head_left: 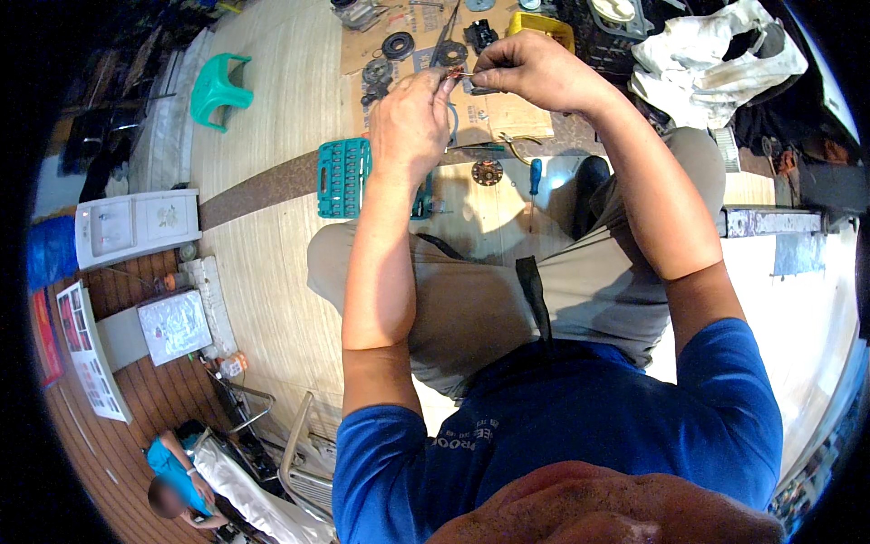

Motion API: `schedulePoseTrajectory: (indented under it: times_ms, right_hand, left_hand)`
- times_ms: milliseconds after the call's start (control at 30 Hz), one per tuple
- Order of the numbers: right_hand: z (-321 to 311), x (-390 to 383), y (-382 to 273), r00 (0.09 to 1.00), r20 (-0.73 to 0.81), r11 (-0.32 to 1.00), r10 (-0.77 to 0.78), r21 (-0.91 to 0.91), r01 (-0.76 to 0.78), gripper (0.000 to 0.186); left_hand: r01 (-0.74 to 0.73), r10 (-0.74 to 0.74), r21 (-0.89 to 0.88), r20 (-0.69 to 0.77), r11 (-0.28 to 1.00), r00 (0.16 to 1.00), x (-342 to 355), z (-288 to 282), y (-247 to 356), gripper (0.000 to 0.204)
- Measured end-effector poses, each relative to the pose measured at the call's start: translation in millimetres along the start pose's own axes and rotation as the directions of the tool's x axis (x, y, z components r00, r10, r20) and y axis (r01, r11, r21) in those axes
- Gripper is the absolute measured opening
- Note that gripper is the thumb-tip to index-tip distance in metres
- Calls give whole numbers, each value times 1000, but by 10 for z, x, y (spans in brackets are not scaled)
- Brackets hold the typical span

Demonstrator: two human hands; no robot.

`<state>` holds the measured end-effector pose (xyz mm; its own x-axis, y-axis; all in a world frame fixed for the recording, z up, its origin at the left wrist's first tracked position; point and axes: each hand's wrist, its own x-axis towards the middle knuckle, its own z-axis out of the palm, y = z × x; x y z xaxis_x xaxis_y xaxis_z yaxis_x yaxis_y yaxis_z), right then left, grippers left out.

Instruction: The person sits on the floor and handles an alternator component, using a screwdriver to manipulate the internal wiring and brush assembly.

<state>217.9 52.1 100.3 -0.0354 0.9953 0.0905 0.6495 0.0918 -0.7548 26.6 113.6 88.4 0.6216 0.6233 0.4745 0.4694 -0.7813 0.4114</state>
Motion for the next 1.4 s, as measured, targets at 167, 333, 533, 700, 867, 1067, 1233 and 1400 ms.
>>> schedulePoseTrajectory:
  times_ms: [167, 333, 533, 700, 867, 1067, 1233, 1400]
  right_hand:
    - [-57, -31, -3, 995, -65, 996, -77, 43, 79, 24]
    - [-37, 4, 24, 989, -147, 991, 15, 131, 4, 23]
    - [60, 15, 59, 984, -160, 991, -85, 93, 101, 22]
    - [76, -48, -163, 970, -104, 969, -221, -134, 206, 19]
    - [96, 14, -14, 978, -110, 981, -177, 55, 184, 20]
    - [279, 33, -29, 981, -161, 967, -110, 209, 143, 22]
    - [359, 5, -140, 958, -88, 942, -274, -226, 249, 18]
    - [187, -5, -58, 988, -33, 989, -150, 10, 150, 22]
  left_hand:
    - [-20, 20, 0, 68, 1000, 997, 5, -38, 21, 12]
    - [-80, 100, -148, 130, 986, 987, -8, -10, -19, 13]
    - [58, -82, -299, -69, 952, 994, 20, -67, -44, 14]
    - [104, -103, 11, -76, 995, 992, -9, -60, 2, 15]
    - [-191, 214, -179, 120, 965, 969, -8, -79, -101, 15]
    - [132, -143, -411, 2, 902, 990, -16, -62, -20, 15]
    - [174, -187, 121, 109, 977, 976, -46, 39, -40, 15]
    - [-72, 129, -216, 264, 974, 956, -52, -35, -218, 16]
